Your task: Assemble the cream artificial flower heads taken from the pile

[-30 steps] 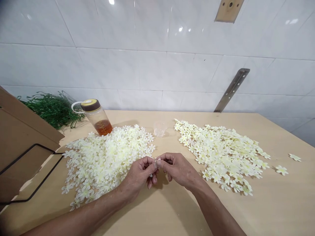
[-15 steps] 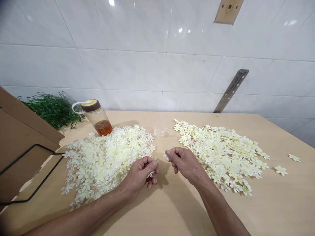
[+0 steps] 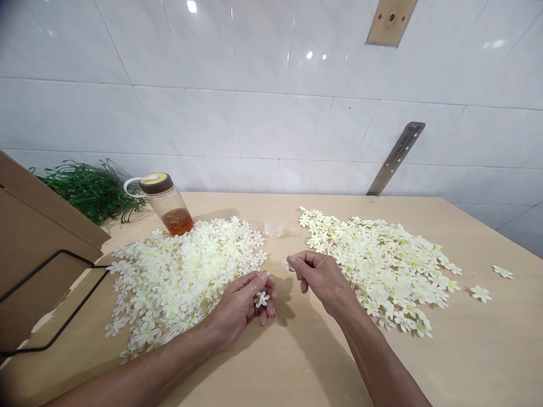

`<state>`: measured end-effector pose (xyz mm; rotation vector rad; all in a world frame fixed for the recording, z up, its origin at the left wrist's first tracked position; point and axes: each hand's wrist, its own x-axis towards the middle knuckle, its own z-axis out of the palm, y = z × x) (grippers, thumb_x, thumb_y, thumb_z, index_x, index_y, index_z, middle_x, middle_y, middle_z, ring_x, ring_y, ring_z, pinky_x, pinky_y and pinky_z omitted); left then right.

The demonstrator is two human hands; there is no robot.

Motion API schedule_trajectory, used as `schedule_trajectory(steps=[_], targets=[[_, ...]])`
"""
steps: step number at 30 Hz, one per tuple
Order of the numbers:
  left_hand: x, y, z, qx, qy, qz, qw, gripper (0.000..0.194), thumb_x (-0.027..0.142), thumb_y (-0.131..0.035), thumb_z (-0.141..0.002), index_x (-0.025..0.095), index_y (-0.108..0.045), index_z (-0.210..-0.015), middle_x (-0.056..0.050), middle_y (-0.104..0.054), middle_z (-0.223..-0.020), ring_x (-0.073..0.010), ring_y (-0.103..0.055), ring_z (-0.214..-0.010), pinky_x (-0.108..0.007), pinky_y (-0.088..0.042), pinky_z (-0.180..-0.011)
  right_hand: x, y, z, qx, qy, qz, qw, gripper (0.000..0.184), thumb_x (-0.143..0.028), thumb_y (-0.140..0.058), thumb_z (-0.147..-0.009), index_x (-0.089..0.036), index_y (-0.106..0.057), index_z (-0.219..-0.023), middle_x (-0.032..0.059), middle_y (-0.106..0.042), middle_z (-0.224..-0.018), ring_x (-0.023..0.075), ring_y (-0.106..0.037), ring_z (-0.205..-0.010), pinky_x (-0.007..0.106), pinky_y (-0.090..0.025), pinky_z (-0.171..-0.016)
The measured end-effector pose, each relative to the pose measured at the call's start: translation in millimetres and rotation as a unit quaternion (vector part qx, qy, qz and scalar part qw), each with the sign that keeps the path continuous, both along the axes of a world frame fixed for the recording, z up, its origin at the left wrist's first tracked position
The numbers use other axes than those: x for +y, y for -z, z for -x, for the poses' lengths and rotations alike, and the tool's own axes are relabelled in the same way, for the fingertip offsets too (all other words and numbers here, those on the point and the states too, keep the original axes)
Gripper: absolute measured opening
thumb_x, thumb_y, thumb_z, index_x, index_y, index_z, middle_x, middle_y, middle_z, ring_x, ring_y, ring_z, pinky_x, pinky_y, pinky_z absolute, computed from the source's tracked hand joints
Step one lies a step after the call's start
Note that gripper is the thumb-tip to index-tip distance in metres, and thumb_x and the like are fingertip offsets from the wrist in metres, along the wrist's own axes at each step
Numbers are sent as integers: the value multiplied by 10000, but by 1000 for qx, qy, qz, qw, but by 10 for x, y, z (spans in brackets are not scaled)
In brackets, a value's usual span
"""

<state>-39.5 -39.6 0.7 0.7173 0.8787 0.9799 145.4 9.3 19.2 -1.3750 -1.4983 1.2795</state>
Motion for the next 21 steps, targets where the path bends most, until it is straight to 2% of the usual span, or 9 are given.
schedule_trajectory(steps=[5, 9, 12, 15, 17, 19, 21], targets=[[-12, 73, -9, -29, 54, 19, 998, 395, 534, -612, -821, 143, -584, -874, -54, -630, -801, -130, -613, -527, -222, -414, -433, 2, 14, -5, -20, 13, -2, 1000, 479, -633, -598, -790, -191, -537, -617, -37, -473, -527, 102, -435, -430, 248, -356, -472], [-6, 90, -24, -56, 47, 31, 997, 383, 509, -632, -814, 136, -584, -883, -63, -635, -783, -157, -630, -554, -240, -445, -450, 6, 19, -23, -39, 34, -24, 998, 475, -633, -564, -812, -194, -550, -630, -37, -480, -527, 100, -442, -423, 248, -363, -475], [14, 84, -30, -80, 30, 52, 995, 390, 509, -615, -827, 124, -594, -879, -81, -644, -785, -180, -650, -605, -277, -492, -522, 35, 41, -44, -126, 70, -50, 988, 440, -611, -543, -828, -204, -620, -683, -35, -480, -483, 123, -465, -417, 256, -364, -471], [25, 72, -32, -101, 25, 67, 992, 440, 550, -573, -844, 111, -603, -868, -105, -654, -799, -199, -661, -647, -309, -514, -591, 83, 76, -40, -223, 112, -92, 964, 365, -553, -561, -824, -215, -694, -778, -13, -568, -528, 156, -522, -456, 275, -395, -488], [22, 57, -34, -109, 28, 75, 991, 463, 563, -551, -855, 104, -612, -867, -117, -660, -805, -206, -665, -664, -322, -520, -623, 96, 78, -7, -250, 121, -125, 952, 327, -507, -569, -830, -215, -715, -807, 10, -629, -598, 174, -563, -518, 287, -426, -519], [15, 39, -38, -116, 31, 83, 989, 474, 559, -520, -875, 96, -623, -870, -129, -667, -820, -208, -666, -680, -336, -527, -662, 74, 42, 47, -216, 79, -137, 964, 317, -483, -567, -843, -211, -726, -879, 31, -673, -680, 181, -592, -570, 287, -455, -526], [10, 22, -39, -126, 29, 88, 988, 482, 542, -483, -900, 85, -634, -879, -140, -673, -832, -213, -666, -704, -359, -534, -717, 22, -22, 104, -131, -9, -129, 983, 355, -476, -566, -855, -213, -701, -1052, 43, -699, -781, 171, -610, -582, 281, -487, -518]])
